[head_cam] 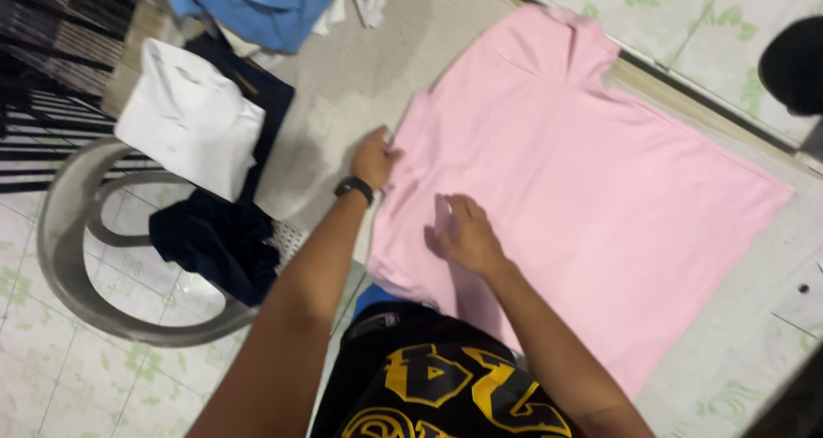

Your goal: The person folds a pink polo shirt by smoothing it out on a table, folding the sides and sleeves inward, and then folding the garment into a rectangular shape.

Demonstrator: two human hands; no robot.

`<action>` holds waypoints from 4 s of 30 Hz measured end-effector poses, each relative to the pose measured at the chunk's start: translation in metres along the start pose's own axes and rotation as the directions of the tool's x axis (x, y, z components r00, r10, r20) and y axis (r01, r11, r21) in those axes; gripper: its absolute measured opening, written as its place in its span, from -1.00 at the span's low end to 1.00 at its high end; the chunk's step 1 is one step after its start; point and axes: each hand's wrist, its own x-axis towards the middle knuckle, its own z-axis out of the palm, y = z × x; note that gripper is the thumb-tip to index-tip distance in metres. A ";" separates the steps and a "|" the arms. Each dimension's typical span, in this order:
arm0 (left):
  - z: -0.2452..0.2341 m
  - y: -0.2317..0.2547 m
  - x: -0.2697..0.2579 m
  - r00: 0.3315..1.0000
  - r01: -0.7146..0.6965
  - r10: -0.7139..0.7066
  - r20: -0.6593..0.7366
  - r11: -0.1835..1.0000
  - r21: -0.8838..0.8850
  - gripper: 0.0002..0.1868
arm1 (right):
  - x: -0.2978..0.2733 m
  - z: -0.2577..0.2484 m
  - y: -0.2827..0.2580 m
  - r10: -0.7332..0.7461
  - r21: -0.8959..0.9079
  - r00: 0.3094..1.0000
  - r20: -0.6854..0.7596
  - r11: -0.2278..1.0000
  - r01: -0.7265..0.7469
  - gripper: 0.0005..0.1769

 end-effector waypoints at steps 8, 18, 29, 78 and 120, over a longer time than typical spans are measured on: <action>-0.004 -0.007 -0.012 0.898 -0.426 0.440 -0.010 0.876 0.225 -0.68 | 0.073 0.025 0.002 0.032 0.026 0.964 -0.262 0.999 -0.026 -0.62; -0.027 0.025 -0.026 0.853 -0.521 0.515 0.078 0.837 0.168 -0.74 | 0.262 -0.033 0.040 0.326 -0.025 0.911 0.251 0.944 -0.330 -0.36; -0.037 0.014 -0.030 0.968 -0.235 0.218 0.124 0.961 0.143 -0.23 | 0.251 -0.019 0.032 0.203 -0.100 0.978 0.043 0.975 -0.198 -0.51; -0.006 -0.208 -0.183 0.957 -0.290 0.282 0.069 0.923 0.252 -0.69 | -0.440 0.071 0.216 0.741 0.662 -0.148 -0.655 0.468 -0.586 -0.33; -0.027 -0.124 -0.356 0.950 -0.202 0.256 0.182 0.942 -0.268 -0.13 | -0.529 0.014 0.209 0.861 0.905 0.326 -0.390 0.424 -0.036 -0.84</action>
